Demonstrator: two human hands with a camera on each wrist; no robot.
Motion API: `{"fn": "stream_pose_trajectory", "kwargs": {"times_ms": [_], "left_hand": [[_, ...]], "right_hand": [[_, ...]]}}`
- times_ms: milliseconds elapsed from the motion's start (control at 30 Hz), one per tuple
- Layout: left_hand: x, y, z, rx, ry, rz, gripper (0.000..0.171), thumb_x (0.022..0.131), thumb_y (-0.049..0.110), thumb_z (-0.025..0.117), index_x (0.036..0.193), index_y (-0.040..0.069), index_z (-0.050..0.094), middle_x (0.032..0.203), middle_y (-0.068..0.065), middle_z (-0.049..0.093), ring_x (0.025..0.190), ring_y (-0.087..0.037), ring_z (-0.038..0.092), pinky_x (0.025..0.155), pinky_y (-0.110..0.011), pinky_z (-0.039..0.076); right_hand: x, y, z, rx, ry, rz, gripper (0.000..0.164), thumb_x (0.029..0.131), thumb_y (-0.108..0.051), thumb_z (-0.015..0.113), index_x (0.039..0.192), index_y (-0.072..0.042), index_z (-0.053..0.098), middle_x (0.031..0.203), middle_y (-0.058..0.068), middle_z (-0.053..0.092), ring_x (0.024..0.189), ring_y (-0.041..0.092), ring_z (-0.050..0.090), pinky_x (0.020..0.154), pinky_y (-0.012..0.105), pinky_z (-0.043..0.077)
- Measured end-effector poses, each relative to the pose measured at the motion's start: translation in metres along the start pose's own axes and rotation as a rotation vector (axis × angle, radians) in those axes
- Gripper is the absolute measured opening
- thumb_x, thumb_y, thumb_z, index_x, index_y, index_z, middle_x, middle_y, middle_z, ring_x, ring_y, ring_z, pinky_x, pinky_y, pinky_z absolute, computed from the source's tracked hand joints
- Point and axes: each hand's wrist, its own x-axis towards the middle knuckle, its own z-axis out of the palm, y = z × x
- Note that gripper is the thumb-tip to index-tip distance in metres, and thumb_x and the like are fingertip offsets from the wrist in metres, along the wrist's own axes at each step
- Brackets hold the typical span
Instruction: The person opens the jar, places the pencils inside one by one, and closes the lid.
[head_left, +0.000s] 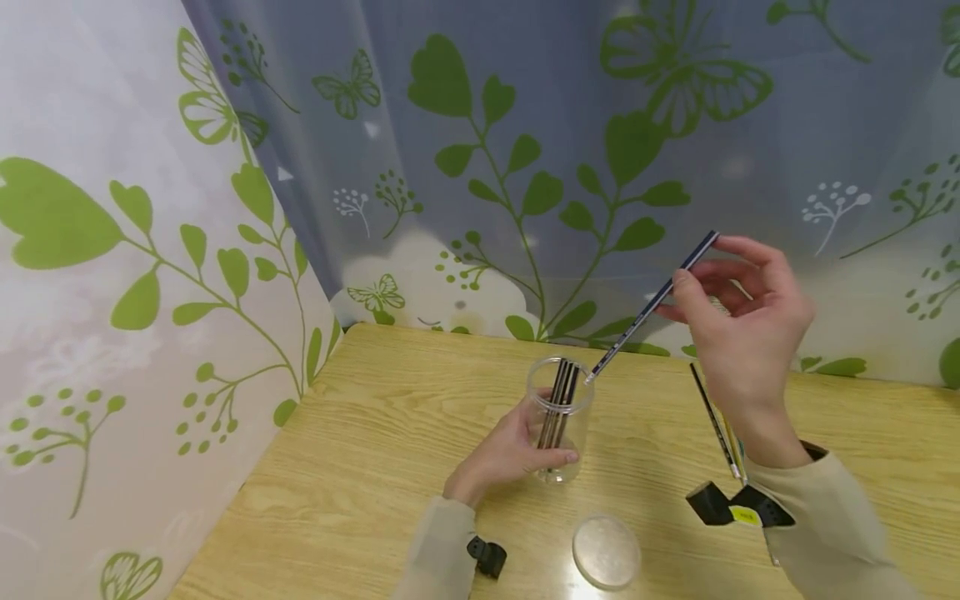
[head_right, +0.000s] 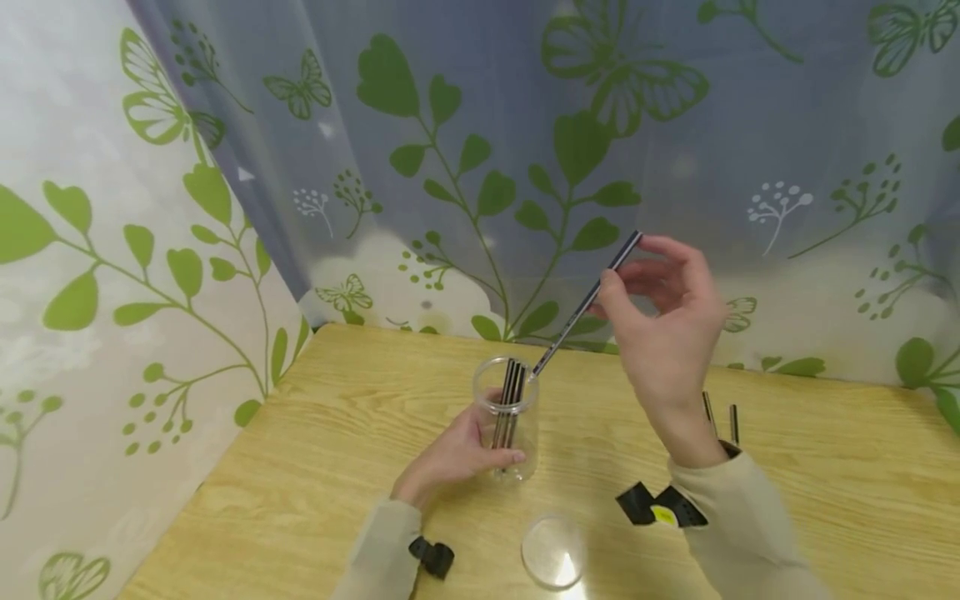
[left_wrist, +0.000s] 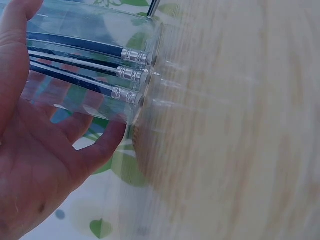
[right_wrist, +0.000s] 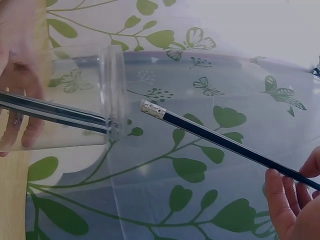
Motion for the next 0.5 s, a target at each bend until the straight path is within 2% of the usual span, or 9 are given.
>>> {"fn": "stream_pose_trajectory", "kwargs": {"times_ms": [133,333,500], "left_hand": [[0.000,0.000,0.001,-0.001,-0.002,0.000,0.082,0.085,0.029,0.085,0.153,0.034,0.039,0.143,-0.009,0.062,0.131,-0.026,0.058,0.115,-0.058,0.038],[0.000,0.000,0.000,0.002,-0.006,0.001,0.081,0.085,0.029,0.084,0.153,0.034,0.039,0.143,-0.009,0.063,0.128,-0.024,0.061,0.114,-0.056,0.041],[0.000,0.001,0.000,-0.002,-0.011,0.010,0.079,0.086,0.028,0.084,0.152,0.033,0.040,0.142,-0.009,0.064,0.127,-0.023,0.062,0.113,-0.054,0.043]], "right_hand": [[-0.004,0.008,0.003,-0.049,-0.036,-0.015,0.038,0.083,0.015,0.070,0.118,0.000,0.065,0.085,0.007,0.065,0.067,0.014,0.070,0.060,0.027,0.061],[-0.012,0.018,0.006,-0.205,-0.093,-0.012,0.039,0.086,0.011,0.070,0.122,-0.003,0.065,0.089,0.004,0.066,0.070,0.010,0.070,0.060,0.024,0.061],[-0.019,0.026,0.007,-0.300,-0.153,-0.008,0.043,0.087,0.012,0.068,0.127,0.000,0.062,0.089,0.000,0.067,0.070,0.008,0.069,0.060,0.023,0.060]]}}
